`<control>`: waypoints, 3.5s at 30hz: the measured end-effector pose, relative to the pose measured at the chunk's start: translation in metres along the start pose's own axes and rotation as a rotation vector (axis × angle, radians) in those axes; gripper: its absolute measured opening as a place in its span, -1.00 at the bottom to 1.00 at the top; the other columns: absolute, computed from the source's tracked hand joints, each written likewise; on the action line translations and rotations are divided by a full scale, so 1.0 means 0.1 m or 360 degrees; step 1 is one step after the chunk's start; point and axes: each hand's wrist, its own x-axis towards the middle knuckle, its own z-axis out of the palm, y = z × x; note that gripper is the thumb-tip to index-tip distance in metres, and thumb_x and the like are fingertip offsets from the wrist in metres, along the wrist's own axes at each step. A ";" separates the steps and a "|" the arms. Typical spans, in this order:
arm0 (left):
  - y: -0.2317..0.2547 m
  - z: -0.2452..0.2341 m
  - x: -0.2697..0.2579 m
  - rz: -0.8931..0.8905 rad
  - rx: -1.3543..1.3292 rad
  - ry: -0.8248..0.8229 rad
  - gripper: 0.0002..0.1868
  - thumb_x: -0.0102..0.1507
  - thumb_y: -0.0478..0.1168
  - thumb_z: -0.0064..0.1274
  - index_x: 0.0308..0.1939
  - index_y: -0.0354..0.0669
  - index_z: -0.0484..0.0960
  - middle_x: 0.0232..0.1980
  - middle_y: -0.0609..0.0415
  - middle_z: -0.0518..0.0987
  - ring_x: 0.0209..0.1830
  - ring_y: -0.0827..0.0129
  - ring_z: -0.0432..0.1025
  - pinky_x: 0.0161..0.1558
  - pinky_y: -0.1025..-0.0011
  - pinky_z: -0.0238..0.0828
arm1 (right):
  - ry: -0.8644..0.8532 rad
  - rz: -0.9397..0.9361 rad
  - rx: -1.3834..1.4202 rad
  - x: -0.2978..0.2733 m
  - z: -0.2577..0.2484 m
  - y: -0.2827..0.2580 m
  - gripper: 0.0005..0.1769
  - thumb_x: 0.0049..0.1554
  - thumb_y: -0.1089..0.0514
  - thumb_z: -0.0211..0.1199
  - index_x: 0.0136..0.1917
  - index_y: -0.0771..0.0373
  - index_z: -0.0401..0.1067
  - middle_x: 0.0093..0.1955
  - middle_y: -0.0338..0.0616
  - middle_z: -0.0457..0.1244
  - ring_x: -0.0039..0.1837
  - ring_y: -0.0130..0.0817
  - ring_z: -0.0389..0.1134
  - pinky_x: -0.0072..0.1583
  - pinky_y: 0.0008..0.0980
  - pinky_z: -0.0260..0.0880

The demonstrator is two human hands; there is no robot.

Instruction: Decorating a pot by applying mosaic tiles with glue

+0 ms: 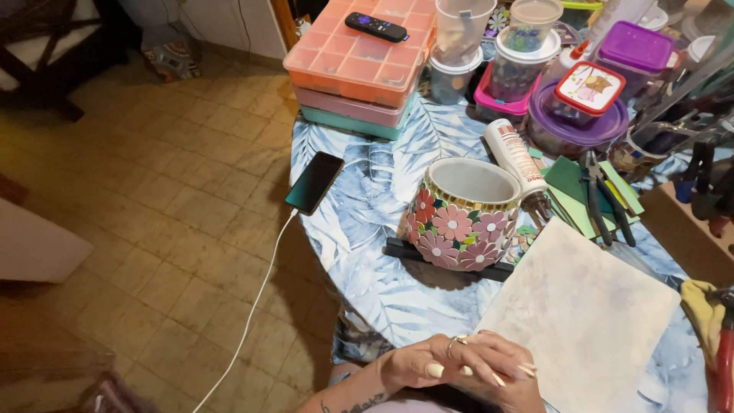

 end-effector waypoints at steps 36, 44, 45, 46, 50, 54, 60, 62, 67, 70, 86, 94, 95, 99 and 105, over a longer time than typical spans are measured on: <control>-0.36 -0.08 0.49 0.0354 0.2553 0.1007 -0.97 0.06 -0.27 0.05 -0.42 -0.07 0.52 -0.39 0.20 0.51 -0.36 0.30 0.35 -0.15 0.47 0.28 | 0.0058 -0.0118 0.0906 -0.06 -0.07 -0.68 -0.22 0.00 -0.30 -0.22 0.26 0.34 -0.03 0.30 0.16 -0.07 0.28 -0.01 0.02 0.17 -0.24 0.18; -0.62 -0.24 0.52 -0.0421 0.0912 0.1653 -0.89 0.12 -0.29 -0.02 -0.40 -0.30 0.52 -0.60 0.03 0.51 -0.64 0.59 0.36 -0.57 0.66 0.37 | 0.0397 -0.0664 -0.0353 -0.08 -0.25 -0.43 -0.56 -0.21 0.39 0.28 -0.03 0.52 0.28 0.00 0.13 0.19 0.00 -0.16 0.29 -0.03 -0.36 0.36; -0.66 -0.28 0.49 -0.0426 0.0912 0.1652 -0.89 0.12 -0.29 -0.02 -0.40 -0.30 0.52 -0.60 0.03 0.51 -0.64 0.59 0.36 -0.57 0.66 0.37 | 0.0400 -0.0661 -0.0351 -0.08 -0.24 -0.42 -0.56 -0.21 0.39 0.28 -0.03 0.52 0.28 0.00 0.13 0.19 0.00 -0.16 0.29 -0.03 -0.36 0.36; -0.71 -0.32 0.46 -0.0416 0.0803 0.1655 -0.86 0.14 -0.28 -0.06 -0.37 -0.33 0.50 -0.56 -0.01 0.52 -0.60 0.52 0.40 -0.52 0.60 0.41 | 0.0471 -0.0629 -0.0409 -0.07 -0.24 -0.41 -0.58 -0.20 0.40 0.28 -0.03 0.49 0.31 -0.05 0.09 0.22 -0.04 -0.25 0.29 -0.06 -0.40 0.36; -0.76 -0.34 0.42 -0.0440 0.0515 0.1607 -0.67 0.25 -0.14 -0.25 -0.24 -0.41 0.45 -0.37 -0.12 0.53 -0.39 0.38 0.46 -0.35 0.47 0.46 | 0.0559 -0.0518 -0.0272 -0.06 -0.26 -0.36 -0.59 -0.17 0.44 0.23 0.00 0.49 0.30 -0.12 0.06 0.24 -0.10 -0.33 0.30 -0.06 -0.44 0.36; -0.71 -0.28 0.44 -0.0568 0.0525 0.1568 -0.53 0.26 -0.01 -0.38 -0.15 -0.42 0.41 -0.27 -0.13 0.52 -0.29 0.38 0.44 -0.24 0.45 0.42 | 0.0568 -0.0450 -0.0205 -0.07 -0.28 -0.38 -0.57 -0.17 0.47 0.21 0.02 0.49 0.28 -0.12 0.03 0.23 -0.10 -0.38 0.29 -0.04 -0.46 0.36; -0.81 -0.35 0.34 -0.0547 0.0239 0.1505 -0.49 0.26 0.00 -0.39 -0.07 -0.46 0.35 -0.17 -0.19 0.49 -0.23 0.26 0.43 -0.20 0.32 0.41 | 0.0621 -0.0423 -0.0192 -0.09 -0.31 -0.41 -0.59 -0.19 0.42 0.27 -0.02 0.48 0.32 -0.18 0.00 0.23 -0.15 -0.45 0.25 -0.08 -0.45 0.37; -0.84 -0.35 0.32 -0.0493 0.0130 0.1448 -0.54 0.26 -0.05 -0.35 -0.08 -0.46 0.35 -0.19 -0.23 0.49 -0.23 0.23 0.44 -0.20 0.31 0.42 | 0.0665 -0.0372 -0.0139 -0.08 -0.36 -0.37 -0.73 -0.12 0.37 0.23 -0.10 0.47 0.35 -0.25 0.00 0.22 -0.22 -0.46 0.21 -0.16 -0.48 0.38; -0.86 -0.34 0.29 -0.0542 0.0234 0.1381 -0.67 0.13 -0.34 -0.12 -0.07 -0.48 0.33 -0.20 -0.24 0.48 -0.24 0.17 0.44 -0.18 0.30 0.40 | 0.0705 -0.0420 -0.0187 -0.02 -0.33 -0.43 -0.86 -0.10 0.36 0.24 -0.21 0.44 0.38 -0.37 -0.06 0.23 -0.29 -0.57 0.19 -0.27 -0.56 0.31; -0.86 -0.36 0.26 -0.0615 0.0286 0.1390 -0.68 0.11 -0.38 -0.09 -0.07 -0.44 0.35 -0.22 -0.19 0.49 -0.31 0.22 0.45 -0.24 0.38 0.44 | 0.0685 -0.0433 -0.0120 -0.02 -0.37 -0.33 -0.90 -0.09 0.37 0.22 -0.25 0.44 0.36 -0.40 -0.05 0.21 -0.34 -0.57 0.19 -0.31 -0.57 0.30; -0.88 -0.37 0.26 -0.0590 0.0264 0.1481 -0.73 0.09 -0.39 -0.04 -0.14 -0.42 0.39 -0.30 -0.10 0.53 -0.38 0.30 0.47 -0.32 0.46 0.49 | 0.0656 -0.0717 -0.0542 -0.03 -0.32 -0.43 -0.92 -0.01 0.32 0.16 -0.32 0.38 0.36 -0.44 -0.09 0.18 -0.40 -0.48 0.16 -0.33 -0.54 0.19; -0.83 -0.38 0.28 -0.0596 0.0227 0.1502 -0.71 0.09 -0.37 -0.02 -0.13 -0.44 0.38 -0.31 -0.11 0.53 -0.40 0.28 0.47 -0.32 0.44 0.48 | 0.0641 -0.0658 -0.0658 -0.03 -0.33 -0.50 -0.87 0.06 0.30 0.06 -0.30 0.36 0.37 -0.46 -0.12 0.22 -0.40 -0.46 0.24 -0.31 -0.55 0.25; -0.81 -0.37 0.29 -0.0606 0.0214 0.1513 -0.72 0.10 -0.35 -0.03 -0.14 -0.44 0.38 -0.32 -0.09 0.54 -0.40 0.30 0.47 -0.32 0.45 0.48 | 0.0598 -0.0623 -0.0587 -0.03 -0.34 -0.51 -0.85 0.08 0.30 0.02 -0.27 0.38 0.37 -0.44 -0.11 0.24 -0.38 -0.48 0.26 -0.28 -0.55 0.28; -0.77 -0.35 0.29 -0.0607 0.0179 0.1524 -0.70 0.10 -0.35 -0.05 -0.13 -0.44 0.37 -0.31 -0.07 0.54 -0.39 0.33 0.47 -0.33 0.49 0.48 | 0.0458 -0.0633 -0.0655 -0.03 -0.39 -0.63 -0.86 0.05 0.30 0.04 -0.26 0.35 0.40 -0.36 -0.06 0.26 -0.33 -0.47 0.27 -0.28 -0.50 0.27; -0.86 -0.40 0.26 -0.0596 0.0140 0.1518 -0.69 0.10 -0.36 -0.05 -0.11 -0.45 0.36 -0.31 -0.13 0.53 -0.37 0.20 0.46 -0.32 0.35 0.46 | 0.0303 -0.0682 -0.0773 -0.04 -0.47 -0.65 -0.91 -0.10 0.34 0.21 -0.24 0.36 0.42 -0.30 -0.02 0.28 -0.27 -0.35 0.32 -0.24 -0.49 0.31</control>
